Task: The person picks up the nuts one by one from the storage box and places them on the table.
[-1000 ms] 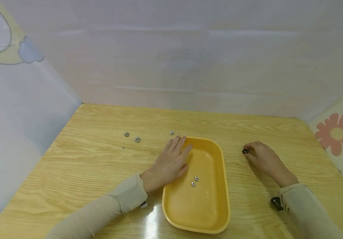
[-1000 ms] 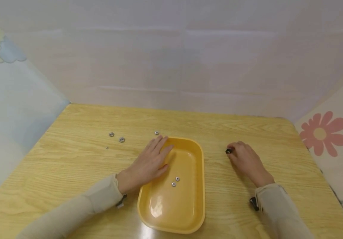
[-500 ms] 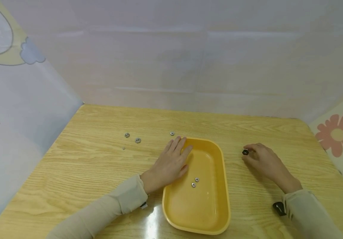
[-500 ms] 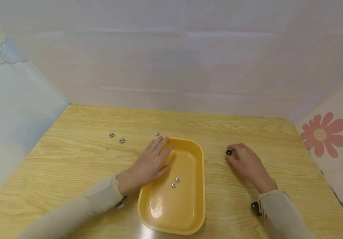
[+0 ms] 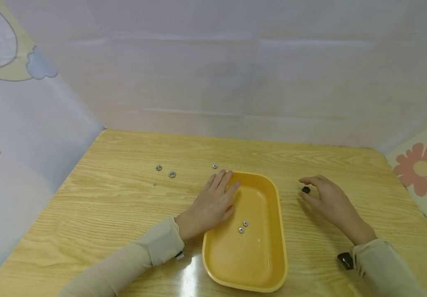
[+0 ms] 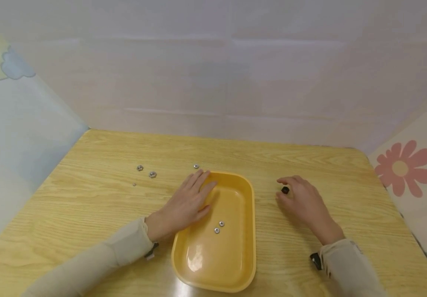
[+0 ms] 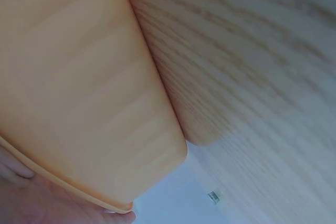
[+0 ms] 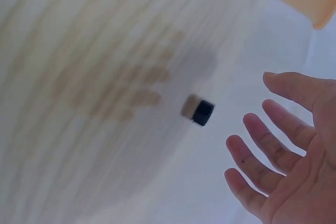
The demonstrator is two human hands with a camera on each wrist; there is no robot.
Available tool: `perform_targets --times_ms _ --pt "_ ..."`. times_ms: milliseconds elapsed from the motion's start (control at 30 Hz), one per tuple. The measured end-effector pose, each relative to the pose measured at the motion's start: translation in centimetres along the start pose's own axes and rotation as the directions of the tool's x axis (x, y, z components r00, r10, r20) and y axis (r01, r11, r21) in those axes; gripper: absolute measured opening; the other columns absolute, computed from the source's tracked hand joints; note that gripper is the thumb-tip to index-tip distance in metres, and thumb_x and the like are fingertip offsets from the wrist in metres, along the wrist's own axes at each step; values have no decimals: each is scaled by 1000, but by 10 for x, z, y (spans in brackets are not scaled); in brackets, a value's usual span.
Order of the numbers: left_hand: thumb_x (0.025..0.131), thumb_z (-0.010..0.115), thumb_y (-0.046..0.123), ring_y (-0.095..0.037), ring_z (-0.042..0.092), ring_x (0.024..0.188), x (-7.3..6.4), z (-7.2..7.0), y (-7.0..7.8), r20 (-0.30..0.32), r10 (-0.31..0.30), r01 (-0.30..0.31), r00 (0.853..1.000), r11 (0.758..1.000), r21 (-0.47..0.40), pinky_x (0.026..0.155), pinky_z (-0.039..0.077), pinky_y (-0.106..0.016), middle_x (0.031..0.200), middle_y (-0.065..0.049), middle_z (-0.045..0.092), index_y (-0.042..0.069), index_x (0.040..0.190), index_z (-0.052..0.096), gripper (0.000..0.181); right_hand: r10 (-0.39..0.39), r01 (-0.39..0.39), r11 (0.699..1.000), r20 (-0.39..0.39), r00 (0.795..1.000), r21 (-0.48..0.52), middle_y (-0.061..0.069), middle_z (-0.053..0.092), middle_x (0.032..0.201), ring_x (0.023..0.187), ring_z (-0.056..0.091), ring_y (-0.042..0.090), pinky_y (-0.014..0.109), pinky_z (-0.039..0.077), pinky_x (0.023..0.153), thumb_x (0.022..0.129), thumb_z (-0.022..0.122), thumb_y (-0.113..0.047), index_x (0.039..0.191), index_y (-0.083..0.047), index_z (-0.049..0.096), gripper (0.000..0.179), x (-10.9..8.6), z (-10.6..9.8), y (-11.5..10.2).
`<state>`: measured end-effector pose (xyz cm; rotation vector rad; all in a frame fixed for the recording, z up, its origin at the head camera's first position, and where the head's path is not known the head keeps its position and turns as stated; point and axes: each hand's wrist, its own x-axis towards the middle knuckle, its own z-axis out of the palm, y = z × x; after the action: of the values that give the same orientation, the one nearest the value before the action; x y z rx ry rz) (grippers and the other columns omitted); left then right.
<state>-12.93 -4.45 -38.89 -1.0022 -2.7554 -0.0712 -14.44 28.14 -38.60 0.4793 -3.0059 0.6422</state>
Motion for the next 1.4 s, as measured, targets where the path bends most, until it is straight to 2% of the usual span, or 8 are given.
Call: perform_targets --times_ms 367,800,1000,1233,1400 --pt "92 69 30 -39 41 140 0 0 0 -16 4 -4 1000 1000 -13 115 38 -50 150 -23 43 7 140 51 56 -37 37 999 -1 999 19 21 63 120 105 62 41 57 52 82 94 68 -20 127 -2 63 38 0 -4 -23" --pt "93 68 31 -39 41 140 0 0 0 -2 2 -2 1000 1000 -6 115 37 -50 150 -23 43 7 140 51 56 -140 141 990 -80 987 5 13 65 120 110 62 37 57 52 88 91 71 -16 124 -8 65 35 -5 -9 -56" --pt "92 68 30 -40 41 140 0 0 0 -11 3 -3 1000 1000 -13 115 37 -50 149 -23 43 6 140 51 56 -228 229 973 -138 964 -7 9 66 116 108 63 34 55 53 88 87 75 -12 119 -9 67 33 -7 -7 -70" --pt "93 68 30 -39 40 141 1 -2 0 5 -5 5 1000 1000 -30 116 36 -51 150 -23 42 7 140 50 56 -359 360 933 -160 919 -26 7 67 115 104 65 27 48 56 85 81 80 -8 116 -8 69 37 -7 -5 -79" --pt "92 69 29 -39 40 141 0 -3 0 2 -4 4 1000 1000 -24 116 37 -50 150 -22 42 7 140 50 56 -405 407 913 -168 899 -24 9 67 115 104 65 28 48 56 84 77 82 -6 115 -7 69 40 -7 -3 -84"
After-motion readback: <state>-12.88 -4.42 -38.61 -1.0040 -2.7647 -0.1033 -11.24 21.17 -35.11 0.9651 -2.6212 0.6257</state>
